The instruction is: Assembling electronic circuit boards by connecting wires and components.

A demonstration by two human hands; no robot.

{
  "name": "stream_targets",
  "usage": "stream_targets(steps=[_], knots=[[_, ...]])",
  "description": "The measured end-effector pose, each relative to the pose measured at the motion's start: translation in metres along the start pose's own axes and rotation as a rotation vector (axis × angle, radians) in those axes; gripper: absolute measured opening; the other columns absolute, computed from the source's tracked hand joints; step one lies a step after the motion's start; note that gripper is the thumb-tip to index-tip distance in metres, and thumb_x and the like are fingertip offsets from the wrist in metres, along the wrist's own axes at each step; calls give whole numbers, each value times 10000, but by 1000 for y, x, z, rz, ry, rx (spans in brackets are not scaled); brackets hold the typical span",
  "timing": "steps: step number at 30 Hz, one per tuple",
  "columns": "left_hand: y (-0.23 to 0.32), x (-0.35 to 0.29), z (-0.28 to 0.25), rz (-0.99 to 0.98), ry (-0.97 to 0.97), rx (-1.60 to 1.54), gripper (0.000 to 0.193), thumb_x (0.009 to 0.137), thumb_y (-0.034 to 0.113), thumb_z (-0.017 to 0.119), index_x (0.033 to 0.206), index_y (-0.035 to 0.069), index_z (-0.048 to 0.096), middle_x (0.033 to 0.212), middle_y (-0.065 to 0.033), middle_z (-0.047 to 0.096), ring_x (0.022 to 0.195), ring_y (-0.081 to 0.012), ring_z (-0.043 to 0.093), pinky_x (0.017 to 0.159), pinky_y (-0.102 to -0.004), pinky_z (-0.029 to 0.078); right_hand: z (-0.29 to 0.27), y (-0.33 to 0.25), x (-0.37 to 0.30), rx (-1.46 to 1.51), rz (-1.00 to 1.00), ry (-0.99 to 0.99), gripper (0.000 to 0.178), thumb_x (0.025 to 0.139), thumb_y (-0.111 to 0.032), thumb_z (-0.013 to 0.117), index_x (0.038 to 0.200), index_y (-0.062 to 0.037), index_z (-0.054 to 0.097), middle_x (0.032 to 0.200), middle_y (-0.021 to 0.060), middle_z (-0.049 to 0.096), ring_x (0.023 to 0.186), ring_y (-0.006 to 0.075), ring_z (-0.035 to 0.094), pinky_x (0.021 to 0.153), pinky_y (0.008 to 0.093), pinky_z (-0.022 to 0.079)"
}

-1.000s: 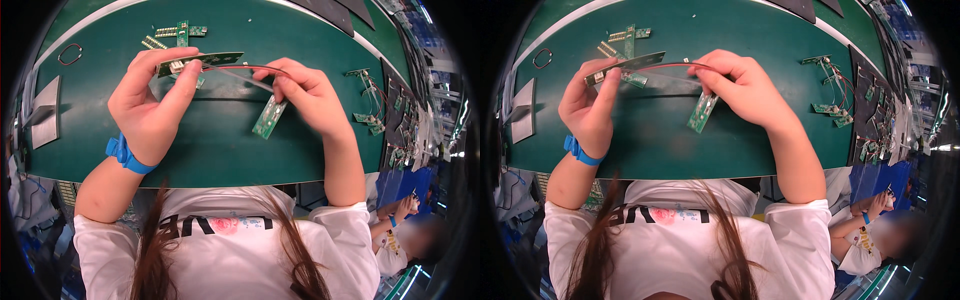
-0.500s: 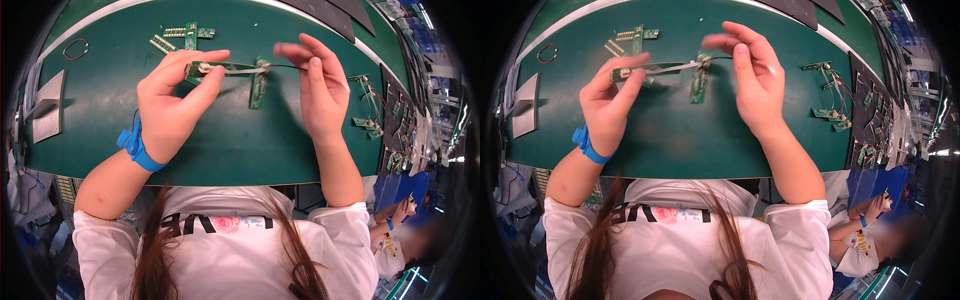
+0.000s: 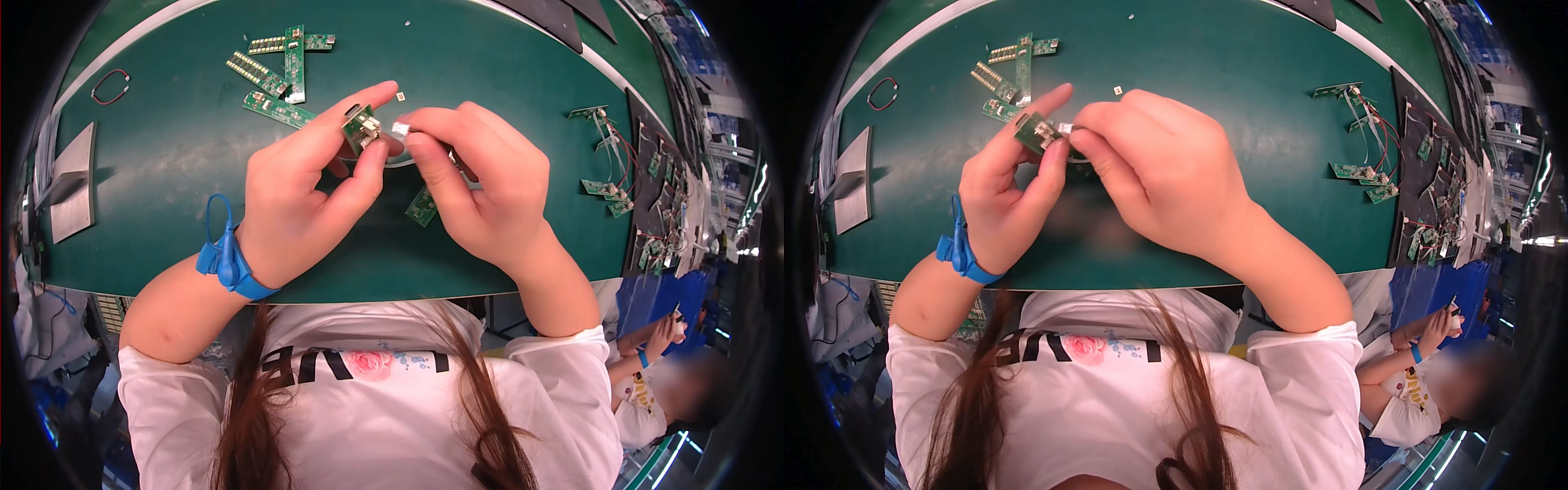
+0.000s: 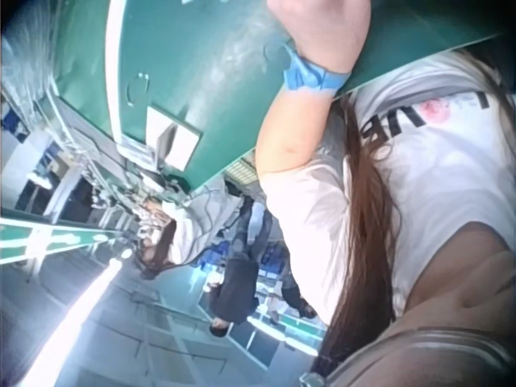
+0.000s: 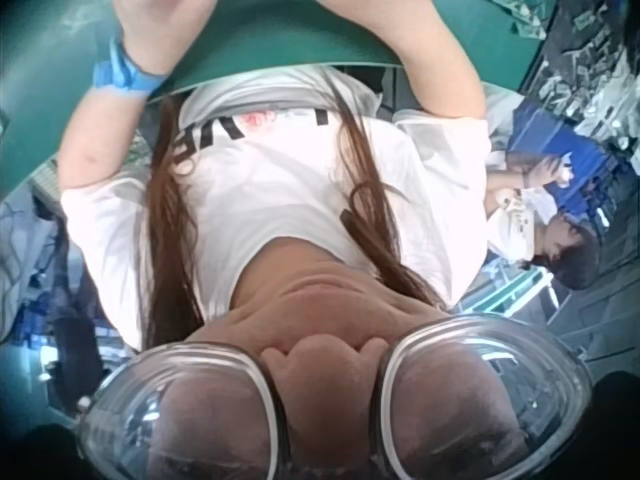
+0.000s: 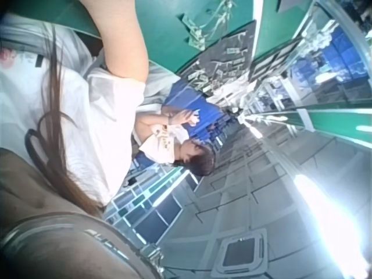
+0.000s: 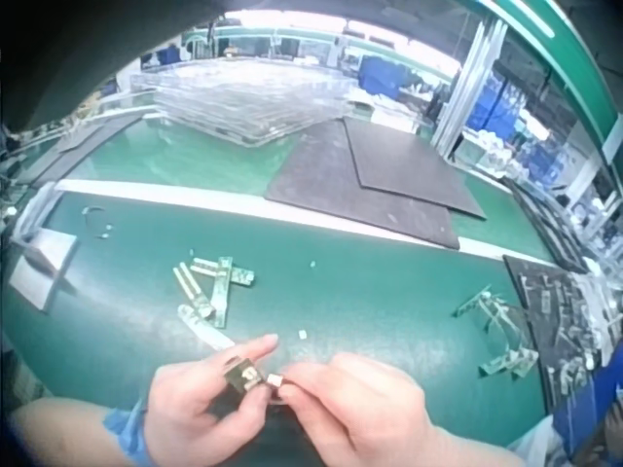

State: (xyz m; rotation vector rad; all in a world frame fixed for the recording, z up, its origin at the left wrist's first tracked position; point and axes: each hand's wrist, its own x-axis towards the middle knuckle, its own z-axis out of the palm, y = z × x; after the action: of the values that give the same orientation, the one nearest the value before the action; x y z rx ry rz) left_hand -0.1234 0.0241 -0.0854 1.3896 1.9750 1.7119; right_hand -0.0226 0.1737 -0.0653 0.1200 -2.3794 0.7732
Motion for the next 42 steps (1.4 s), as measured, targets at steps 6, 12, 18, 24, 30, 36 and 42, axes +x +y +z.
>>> stream_targets(steps=[6, 12, 18, 24, 30, 36, 42], knots=[[5, -1, -2, -24, -116, 154, 336, 861, -27, 565, 1196, -53, 563, 1027, -104, 662, 693, -85, 577, 622, -216, 473, 4, 6, -9, -101, -113, 64, 148, 727, -42, 687, 858, -55, 620, 633, 38, 493, 527, 218, 502, 461, 320, 413], [-9, -4, 8, 159, -62, 303, 443, 820, 9, 615, 1256, 8, 539, 679, -90, 558, 561, -237, 543, 544, -322, 459, 2, 5, -12, -230, -113, 2, 210, 662, -27, 682, 860, -69, 628, 632, 17, 478, 521, 196, 492, 451, 308, 407], [-11, -2, 9, 189, -89, 327, 437, 821, 8, 609, 1249, -11, 527, 660, -99, 553, 555, -252, 546, 539, -352, 452, 6, 13, -9, -116, -88, 25, 194, 662, -19, 648, 850, -64, 625, 643, 29, 534, 547, 209, 537, 478, 314, 437], [-10, -1, 5, 219, -61, 290, 444, 820, 26, 615, 1252, -18, 521, 705, -112, 592, 574, -262, 563, 554, -346, 465, 5, 9, -5, 14, -48, 15, 95, 739, -1, 680, 826, -17, 645, 676, 103, 602, 579, 261, 592, 524, 339, 466], [23, 2, -14, 235, 40, 393, 596, 792, 116, 677, 1327, -13, 450, 1093, -143, 617, 953, -271, 570, 807, -350, 469, -33, 20, -9, -325, 340, 80, 180, 877, -220, 566, 851, -77, 673, 827, 99, 655, 784, 300, 637, 666, 395, 508], [163, -4, -77, 671, 353, 146, 1205, 622, 668, 736, 1475, 50, 152, 1460, -286, 266, 1109, -348, 541, 846, -334, 452, -108, 30, -39, -754, 307, 278, 357, 774, -363, 721, 976, -73, 665, 1044, 101, 569, 1008, 291, 499, 863, 406, 385], [198, -5, -71, 905, 450, 32, 1353, 499, 767, 699, 1491, 91, 76, 1467, -342, 183, 1093, -391, 542, 822, -329, 454, -190, -200, -27, 637, -519, 52, 550, 930, -525, 430, 899, -8, 616, 876, 52, 530, 844, 192, 497, 848, 336, 376]])
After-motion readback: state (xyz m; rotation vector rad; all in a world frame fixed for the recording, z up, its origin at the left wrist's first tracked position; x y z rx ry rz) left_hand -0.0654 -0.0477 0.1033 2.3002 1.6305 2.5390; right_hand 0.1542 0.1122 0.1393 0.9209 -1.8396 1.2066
